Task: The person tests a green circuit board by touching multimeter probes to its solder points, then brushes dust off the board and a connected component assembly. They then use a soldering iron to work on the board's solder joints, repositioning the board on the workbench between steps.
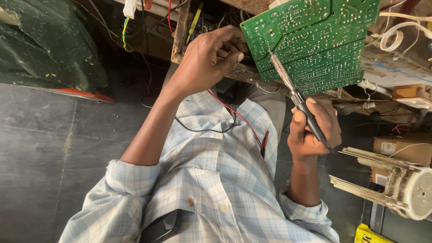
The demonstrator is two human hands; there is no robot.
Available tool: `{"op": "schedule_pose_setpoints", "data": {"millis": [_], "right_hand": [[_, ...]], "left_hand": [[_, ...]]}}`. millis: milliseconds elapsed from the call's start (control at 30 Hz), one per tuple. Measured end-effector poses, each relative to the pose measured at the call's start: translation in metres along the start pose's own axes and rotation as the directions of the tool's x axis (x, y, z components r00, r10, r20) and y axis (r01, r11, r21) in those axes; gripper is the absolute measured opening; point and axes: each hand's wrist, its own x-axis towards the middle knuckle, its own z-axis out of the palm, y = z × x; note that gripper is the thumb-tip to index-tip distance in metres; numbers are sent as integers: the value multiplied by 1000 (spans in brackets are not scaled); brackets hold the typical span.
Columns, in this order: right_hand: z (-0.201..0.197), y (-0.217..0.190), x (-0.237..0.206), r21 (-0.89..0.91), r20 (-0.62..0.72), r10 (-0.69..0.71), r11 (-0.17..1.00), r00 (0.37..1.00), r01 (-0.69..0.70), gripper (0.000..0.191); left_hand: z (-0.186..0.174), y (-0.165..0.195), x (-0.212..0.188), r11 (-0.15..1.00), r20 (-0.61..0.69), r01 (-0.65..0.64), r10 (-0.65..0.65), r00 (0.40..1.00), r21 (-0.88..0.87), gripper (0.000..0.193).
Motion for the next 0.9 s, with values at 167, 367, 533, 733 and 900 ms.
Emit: {"op": "schedule_pose_setpoints", "data": {"millis": [167, 367, 533, 733, 900], "right_hand": [[1, 0, -1, -7, 1, 8, 1000, 1000, -8, 28], [-4, 1, -1, -2, 7, 27, 1000, 1000, -27, 30], [-1, 1, -2, 23, -5, 24, 999, 1000, -24, 30], [1, -2, -2, 43, 23, 26, 999, 999, -27, 30], [3, -4, -1, 29, 26, 20, 999, 999, -21, 28]], "left_hand": [[-1, 0, -1, 1000, -1, -24, 24, 1000, 5, 23], [2, 1, 0, 1000, -3, 3, -3, 1000, -9, 23], [-1, -1, 0, 1000, 3, -5, 5, 1000, -6, 24], [-1, 0, 0, 1000, 10, -11, 12, 1000, -23, 25], [-2, -1, -1, 1000, 10, -10, 10, 1000, -15, 24]]}}
